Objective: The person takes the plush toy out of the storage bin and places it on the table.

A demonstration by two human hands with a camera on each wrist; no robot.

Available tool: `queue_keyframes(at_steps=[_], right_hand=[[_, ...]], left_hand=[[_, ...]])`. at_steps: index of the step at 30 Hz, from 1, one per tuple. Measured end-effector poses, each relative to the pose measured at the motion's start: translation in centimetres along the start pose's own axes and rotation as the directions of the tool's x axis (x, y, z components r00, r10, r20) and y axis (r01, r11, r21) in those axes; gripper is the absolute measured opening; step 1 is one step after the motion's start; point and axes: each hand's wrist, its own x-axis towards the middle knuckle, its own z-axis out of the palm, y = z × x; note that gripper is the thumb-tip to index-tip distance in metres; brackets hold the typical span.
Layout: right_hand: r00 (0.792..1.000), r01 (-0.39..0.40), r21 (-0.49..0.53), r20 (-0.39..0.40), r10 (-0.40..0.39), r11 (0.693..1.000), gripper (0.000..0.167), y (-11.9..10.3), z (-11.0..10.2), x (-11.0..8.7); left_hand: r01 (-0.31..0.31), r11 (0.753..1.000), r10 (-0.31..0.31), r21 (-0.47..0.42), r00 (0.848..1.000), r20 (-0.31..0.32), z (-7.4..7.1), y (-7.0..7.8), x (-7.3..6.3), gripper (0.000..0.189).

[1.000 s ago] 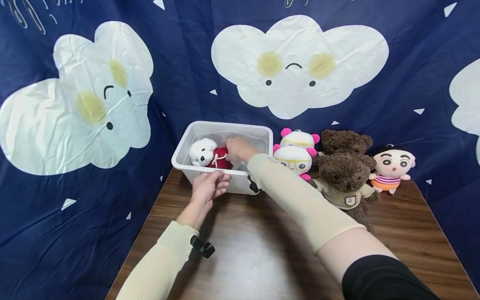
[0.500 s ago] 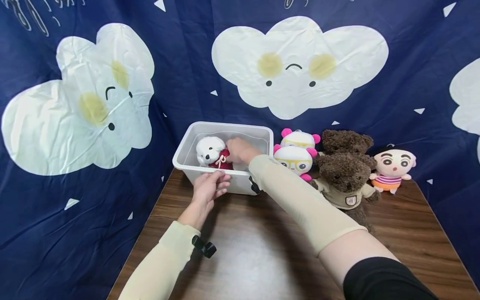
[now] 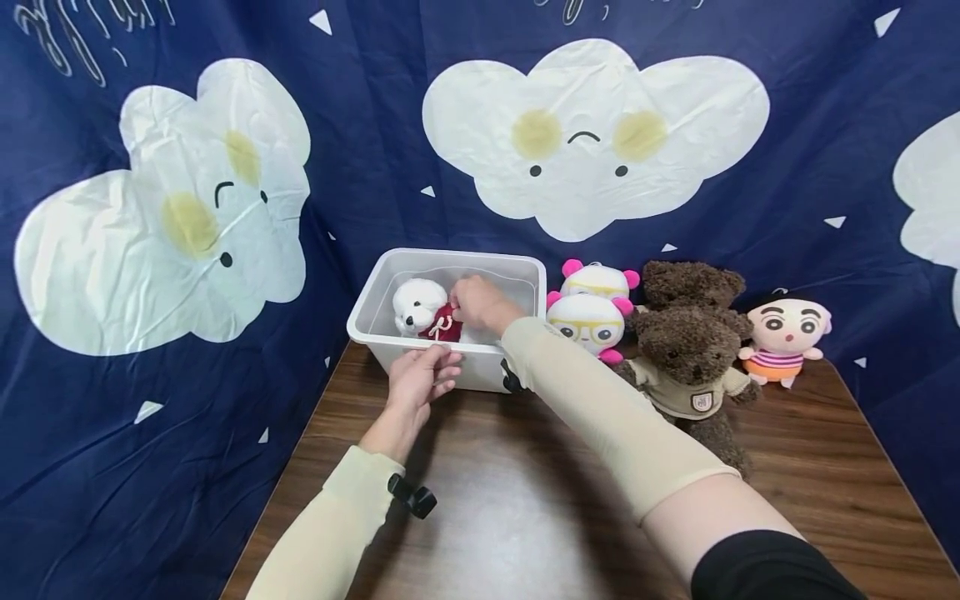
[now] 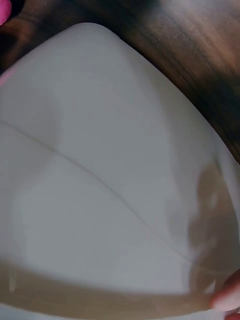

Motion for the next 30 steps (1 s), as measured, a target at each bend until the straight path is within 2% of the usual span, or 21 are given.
queue_keyframes(at_steps=[5, 10, 17, 22, 30], right_hand=[[0.998, -0.024, 0.032, -0.064, 0.026, 0.999, 0.023, 0.3, 0.2, -0.4], [0.992, -0.027, 0.109, -0.119, 0.04, 0.994, 0.031, 0.7, 0.0, -0.9], [0.975, 0.019, 0.214, -0.219, 0.029, 0.977, 0.014, 1.3, -1.3, -2.1], [0.96, 0.029, 0.289, -0.274, 0.054, 0.957, 0.012, 1.6, -2.5, -3.4], [0.916, 0.005, 0.337, -0.38, 0.131, 0.941, 0.009, 2.1, -5.3, -5.7]], left_hand=[[0.003, 1.0, -0.003, -0.001, 1.0, -0.003, 0.0, -0.2, 0.0, 0.021], [-0.001, 1.0, 0.001, 0.017, 1.0, -0.016, 0.0, -0.2, -0.1, 0.023], [0.003, 1.0, -0.003, 0.02, 1.0, -0.012, 0.1, -0.1, 0.0, 0.023], [0.013, 1.0, -0.012, 0.023, 1.0, -0.014, 0.1, 0.0, 0.0, 0.023], [0.016, 0.999, -0.015, 0.032, 1.0, -0.018, 0.1, 0.0, 0.1, 0.027]])
